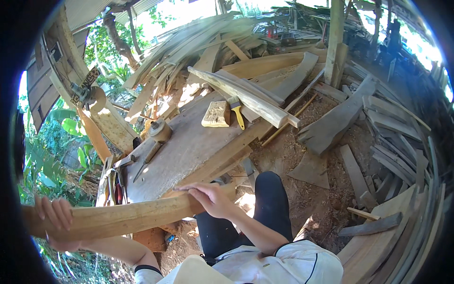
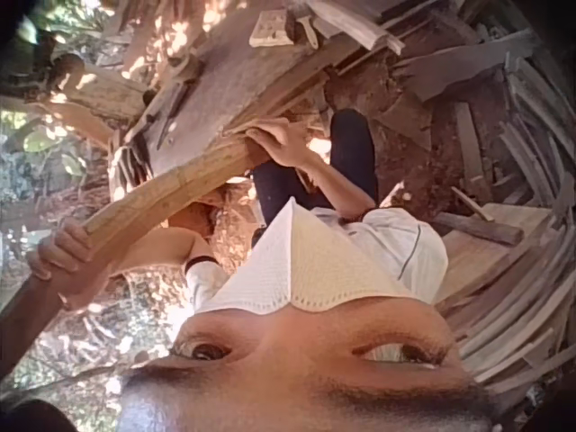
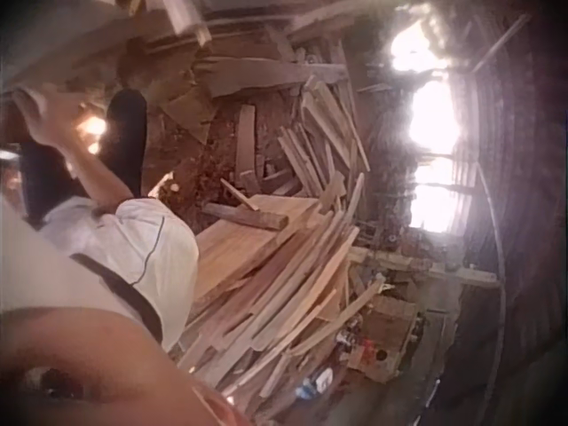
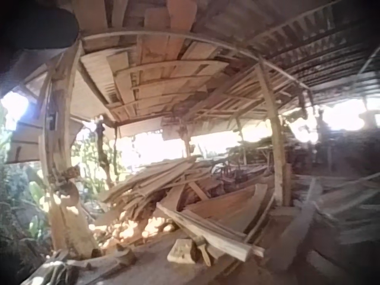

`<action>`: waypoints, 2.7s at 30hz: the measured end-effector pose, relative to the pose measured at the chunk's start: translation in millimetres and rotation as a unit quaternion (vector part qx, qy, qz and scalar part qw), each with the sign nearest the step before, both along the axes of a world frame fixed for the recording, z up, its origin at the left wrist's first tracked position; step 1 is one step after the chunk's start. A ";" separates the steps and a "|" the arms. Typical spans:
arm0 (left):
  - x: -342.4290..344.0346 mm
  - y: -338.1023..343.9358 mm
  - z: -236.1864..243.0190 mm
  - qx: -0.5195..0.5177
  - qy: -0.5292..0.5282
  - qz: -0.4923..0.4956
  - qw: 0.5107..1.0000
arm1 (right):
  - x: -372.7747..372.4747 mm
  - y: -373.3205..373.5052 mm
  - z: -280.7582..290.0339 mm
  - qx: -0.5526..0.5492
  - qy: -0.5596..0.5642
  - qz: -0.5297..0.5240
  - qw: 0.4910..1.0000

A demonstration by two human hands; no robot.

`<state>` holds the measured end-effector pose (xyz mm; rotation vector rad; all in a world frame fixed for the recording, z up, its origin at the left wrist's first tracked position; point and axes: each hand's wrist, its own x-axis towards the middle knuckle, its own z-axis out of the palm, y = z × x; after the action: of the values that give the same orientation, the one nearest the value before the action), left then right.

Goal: The person uses a hammer and chisel to carve a long wooden plank on a workbench. After chiseling, the person uses a brush to sweep away wood shavings and then smooths the surface with a sanding disc.

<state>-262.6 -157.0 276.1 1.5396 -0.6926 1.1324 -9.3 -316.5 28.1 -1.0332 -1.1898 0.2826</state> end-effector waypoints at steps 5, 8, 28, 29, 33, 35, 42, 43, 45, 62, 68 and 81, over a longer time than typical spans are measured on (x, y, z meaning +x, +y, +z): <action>48.9 35.8 4.8 0.028 0.163 -0.144 0.976 | -5.1 -18.0 -6.8 -0.069 0.007 0.099 0.993; 92.1 38.2 -6.5 -0.014 0.218 -0.234 0.947 | -7.5 -19.7 -13.1 -0.087 0.018 0.125 0.988; 112.1 -65.1 -277.3 0.055 0.552 0.203 0.807 | 58.1 -20.1 -37.1 0.066 0.314 -0.276 0.906; 106.8 -69.4 -287.7 0.038 0.527 0.212 0.822 | 59.3 -19.1 -36.6 0.084 0.349 -0.279 0.891; 89.0 -76.6 -315.6 -0.201 0.544 0.231 0.781 | 71.7 -21.7 -50.7 0.112 0.412 -0.262 0.865; 86.0 -73.2 -326.2 -0.239 0.466 0.226 0.821 | 70.9 -19.0 -49.2 0.111 0.426 -0.245 0.864; 67.1 -96.8 -337.5 -0.280 0.327 0.205 0.879 | 56.8 8.2 -22.5 0.096 0.491 -0.159 0.851; 63.8 -98.9 -333.4 -0.280 0.315 0.207 0.883 | 55.8 15.4 -18.8 0.099 0.502 -0.119 0.851; 56.8 -104.7 -325.0 -0.279 0.290 0.208 0.892 | 49.9 29.5 -7.9 0.103 0.531 -0.057 0.839; -3.9 -41.6 -276.1 -0.242 0.000 0.192 0.951 | -58.8 96.8 -10.6 -0.038 0.447 0.167 0.878; -33.3 -22.3 -250.9 -0.214 -0.129 0.205 0.946 | -62.0 88.9 -9.6 -0.048 0.406 0.286 0.867; -64.4 16.2 -255.9 -0.219 -0.260 0.382 0.859 | 13.3 91.3 48.8 0.051 -0.261 0.044 0.963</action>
<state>-327.0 -140.8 20.2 1.1087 -0.0944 2.1868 4.0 -225.2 76.9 -0.9951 -1.7112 0.0110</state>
